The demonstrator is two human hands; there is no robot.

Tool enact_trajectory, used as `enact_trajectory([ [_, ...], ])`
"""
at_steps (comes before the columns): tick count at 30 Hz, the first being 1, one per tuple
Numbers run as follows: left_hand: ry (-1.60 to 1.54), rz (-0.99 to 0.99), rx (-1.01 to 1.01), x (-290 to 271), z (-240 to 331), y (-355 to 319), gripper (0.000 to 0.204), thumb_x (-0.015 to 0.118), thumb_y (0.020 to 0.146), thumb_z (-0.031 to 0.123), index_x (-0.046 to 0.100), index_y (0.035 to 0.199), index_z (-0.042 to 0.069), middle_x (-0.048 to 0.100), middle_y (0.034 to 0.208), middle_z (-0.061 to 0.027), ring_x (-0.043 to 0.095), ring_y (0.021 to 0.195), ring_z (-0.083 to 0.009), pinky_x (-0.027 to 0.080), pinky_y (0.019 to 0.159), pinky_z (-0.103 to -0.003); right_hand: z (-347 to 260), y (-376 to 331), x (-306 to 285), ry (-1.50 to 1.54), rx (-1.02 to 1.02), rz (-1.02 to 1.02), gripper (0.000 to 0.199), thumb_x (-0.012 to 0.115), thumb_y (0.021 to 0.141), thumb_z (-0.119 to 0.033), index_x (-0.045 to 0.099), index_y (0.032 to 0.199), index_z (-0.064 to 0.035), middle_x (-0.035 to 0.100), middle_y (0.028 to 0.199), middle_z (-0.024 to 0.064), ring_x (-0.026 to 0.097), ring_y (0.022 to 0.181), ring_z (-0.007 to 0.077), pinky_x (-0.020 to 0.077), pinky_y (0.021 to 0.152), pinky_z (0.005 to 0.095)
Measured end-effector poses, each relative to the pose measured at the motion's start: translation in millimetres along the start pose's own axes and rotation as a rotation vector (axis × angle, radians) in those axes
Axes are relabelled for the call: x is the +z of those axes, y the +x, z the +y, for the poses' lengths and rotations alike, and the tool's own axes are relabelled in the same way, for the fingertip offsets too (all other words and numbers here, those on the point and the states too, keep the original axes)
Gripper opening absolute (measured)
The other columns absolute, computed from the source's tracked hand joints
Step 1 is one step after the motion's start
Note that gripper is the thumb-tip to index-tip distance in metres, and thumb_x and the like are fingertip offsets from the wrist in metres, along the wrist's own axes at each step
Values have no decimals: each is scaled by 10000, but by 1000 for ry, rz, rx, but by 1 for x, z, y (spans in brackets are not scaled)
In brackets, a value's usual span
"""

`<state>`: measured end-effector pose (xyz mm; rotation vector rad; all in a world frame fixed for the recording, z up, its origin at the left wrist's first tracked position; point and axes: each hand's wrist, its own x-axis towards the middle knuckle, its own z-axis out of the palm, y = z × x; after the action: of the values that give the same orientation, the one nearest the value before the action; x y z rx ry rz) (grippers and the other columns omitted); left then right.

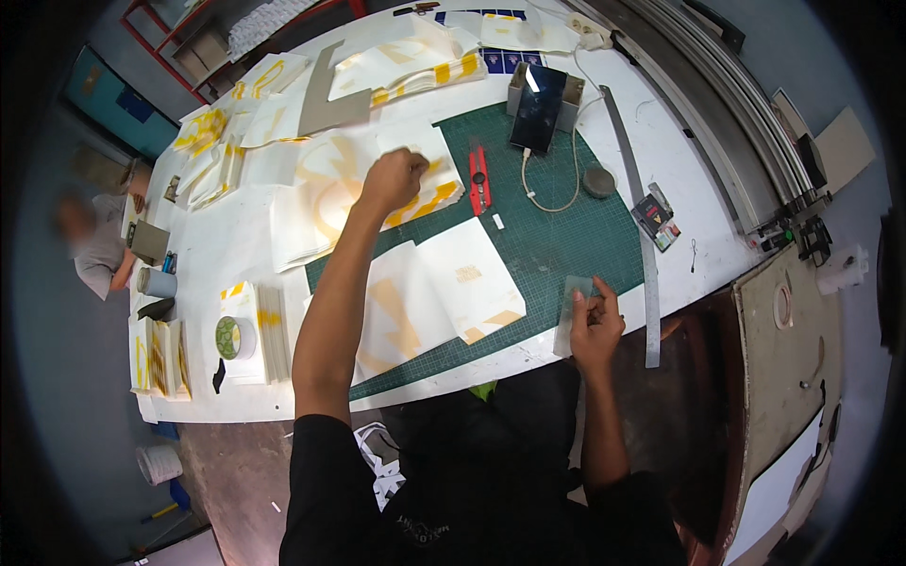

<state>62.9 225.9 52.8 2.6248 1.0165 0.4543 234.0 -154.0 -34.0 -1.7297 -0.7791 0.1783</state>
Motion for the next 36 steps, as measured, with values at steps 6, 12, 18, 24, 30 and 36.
enact_trajectory([
  [6, -74, 172, 59, 7, 35, -70, 312, 736, 974, 213, 725, 1202, 1, 726, 1148, -191, 692, 1052, -391, 536, 939, -477, 1, 22, 3, -144, -137, -68, 363, 738, 1004, -87, 657, 1325, 64, 607, 660, 21, 546, 608, 40, 412, 539, 237],
  [12, -127, 78, 219, 9, 75, -179, 185, 793, 901, 132, 783, 1074, 69, 698, 1103, -109, 646, 1068, -325, 487, 926, -437, -24, 54, 13, -554, -393, -87, 290, 742, 946, -134, 721, 1164, 55, 684, 849, 199, 690, 714, 386, 548, 642, 478],
  [18, 35, -39, 162, 34, 77, -203, 416, 658, 1025, 306, 682, 1414, 160, 506, 1589, -164, 403, 1522, -371, 247, 1276, -553, -40, 15, 39, -330, -251, -251, 216, 760, 941, -178, 728, 964, 34, 669, 937, 228, 697, 825, 447, 559, 715, 494],
  [24, 60, -86, 150, 47, 74, -210, 477, 590, 1061, 357, 613, 1514, 211, 422, 1673, -153, 325, 1581, -367, 160, 1307, -578, -58, 2, 55, -409, -119, -338, 304, 774, 943, -239, 704, 920, 56, 671, 899, 236, 691, 762, 429, 552, 693, 493],
  [30, 43, -87, 153, 46, 74, -210, 477, 576, 1066, 354, 603, 1519, 207, 404, 1683, -154, 312, 1587, -361, 152, 1310, -577, -64, 1, 60, -396, -32, -324, 318, 802, 918, -217, 661, 988, 58, 676, 850, 227, 688, 729, 405, 537, 658, 487],
  [36, 43, -91, 153, 48, 71, -211, 479, 558, 1074, 346, 587, 1527, 195, 380, 1692, -163, 293, 1591, -368, 140, 1312, -581, -65, 6, 55, -23, 178, -378, 377, 843, 887, -133, 643, 1158, 38, 698, 839, 120, 642, 627, 190, 506, 598, 334],
])
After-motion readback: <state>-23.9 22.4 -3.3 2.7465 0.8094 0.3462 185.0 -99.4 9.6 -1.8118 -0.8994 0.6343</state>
